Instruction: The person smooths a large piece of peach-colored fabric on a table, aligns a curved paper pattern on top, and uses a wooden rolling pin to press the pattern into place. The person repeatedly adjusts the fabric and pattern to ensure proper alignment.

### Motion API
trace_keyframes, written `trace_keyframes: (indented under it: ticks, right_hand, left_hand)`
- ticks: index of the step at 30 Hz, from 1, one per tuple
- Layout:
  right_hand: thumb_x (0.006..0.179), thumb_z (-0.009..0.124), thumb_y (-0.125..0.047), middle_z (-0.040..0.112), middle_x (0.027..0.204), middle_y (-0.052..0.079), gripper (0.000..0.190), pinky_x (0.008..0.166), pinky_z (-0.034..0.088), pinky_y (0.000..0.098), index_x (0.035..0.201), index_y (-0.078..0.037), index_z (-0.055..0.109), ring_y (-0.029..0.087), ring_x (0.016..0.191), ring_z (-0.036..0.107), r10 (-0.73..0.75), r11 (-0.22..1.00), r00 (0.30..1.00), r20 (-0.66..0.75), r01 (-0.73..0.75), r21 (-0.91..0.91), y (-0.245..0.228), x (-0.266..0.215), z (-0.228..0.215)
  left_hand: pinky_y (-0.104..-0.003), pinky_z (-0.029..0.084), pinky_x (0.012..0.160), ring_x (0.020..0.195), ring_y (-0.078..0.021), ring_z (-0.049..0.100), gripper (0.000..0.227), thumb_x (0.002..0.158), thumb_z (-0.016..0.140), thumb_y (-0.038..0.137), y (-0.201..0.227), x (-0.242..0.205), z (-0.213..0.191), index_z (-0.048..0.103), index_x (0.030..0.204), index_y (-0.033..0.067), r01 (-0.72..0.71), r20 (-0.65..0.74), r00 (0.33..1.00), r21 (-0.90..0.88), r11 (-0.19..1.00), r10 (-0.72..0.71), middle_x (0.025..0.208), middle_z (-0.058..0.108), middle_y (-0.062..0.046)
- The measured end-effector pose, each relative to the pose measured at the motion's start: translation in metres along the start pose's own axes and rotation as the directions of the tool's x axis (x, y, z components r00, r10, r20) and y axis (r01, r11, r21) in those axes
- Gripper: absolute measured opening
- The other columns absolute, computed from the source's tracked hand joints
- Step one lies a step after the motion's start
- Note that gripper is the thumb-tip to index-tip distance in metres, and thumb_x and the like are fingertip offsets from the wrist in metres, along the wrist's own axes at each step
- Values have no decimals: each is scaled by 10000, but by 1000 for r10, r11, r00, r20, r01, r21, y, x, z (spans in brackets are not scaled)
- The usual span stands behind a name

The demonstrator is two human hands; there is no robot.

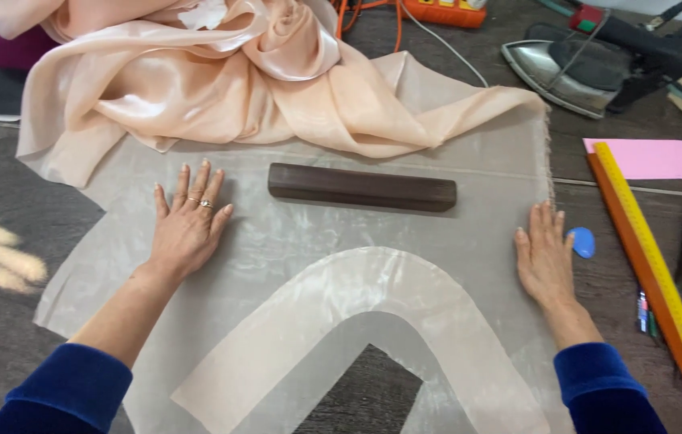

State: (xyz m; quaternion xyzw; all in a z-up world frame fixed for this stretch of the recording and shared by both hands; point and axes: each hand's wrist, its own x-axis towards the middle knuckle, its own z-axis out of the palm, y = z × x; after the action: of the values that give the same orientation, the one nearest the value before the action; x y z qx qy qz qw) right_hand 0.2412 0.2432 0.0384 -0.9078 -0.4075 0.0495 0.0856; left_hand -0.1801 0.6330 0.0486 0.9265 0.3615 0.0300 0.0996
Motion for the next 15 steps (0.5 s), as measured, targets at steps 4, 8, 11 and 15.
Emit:
trace_keyframes:
  ticks: [4, 8, 11, 15]
  right_hand:
    - [985, 201, -388, 74, 1612, 115, 634, 1139, 41, 582, 1518, -47, 164, 333, 1478, 10, 124, 991, 987, 103, -129, 47, -15, 4, -7]
    - [981, 197, -399, 87, 1610, 114, 637, 1138, 31, 586, 1520, -62, 160, 347, 1474, 19, 138, 988, 983, 118, -145, 56, -24, 3, -5]
    - [979, 189, -393, 59, 1611, 111, 638, 1152, 7, 554, 1525, -68, 123, 333, 1475, -3, 166, 984, 976, 140, -173, 43, -33, 2, -6]
    - [990, 165, -403, 72, 1608, 129, 640, 1152, 1, 549, 1527, -57, 123, 340, 1473, 12, 131, 991, 988, 86, -133, 19, -29, -2, 0]
  left_hand:
    - [-661, 78, 1096, 1477, -297, 91, 629, 959, 347, 452, -8, 4, 3, 228, 1522, 198, -44, -28, 999, -13, 999, 43, 1605, 169, -19]
    - [-655, 59, 1099, 1478, -285, 46, 635, 965, 301, 487, -8, 6, 2, 203, 1525, 205, -32, 23, 999, 8, 999, 32, 1611, 117, 5]
    - [-652, 48, 1100, 1478, -284, 40, 637, 966, 291, 496, -9, 7, 4, 201, 1527, 207, -41, 26, 999, 17, 999, 40, 1612, 110, 7]
    - [-666, 74, 1091, 1476, -300, 79, 647, 954, 307, 502, -12, 7, 10, 222, 1527, 213, -65, -11, 998, 56, 996, 66, 1611, 141, -7]
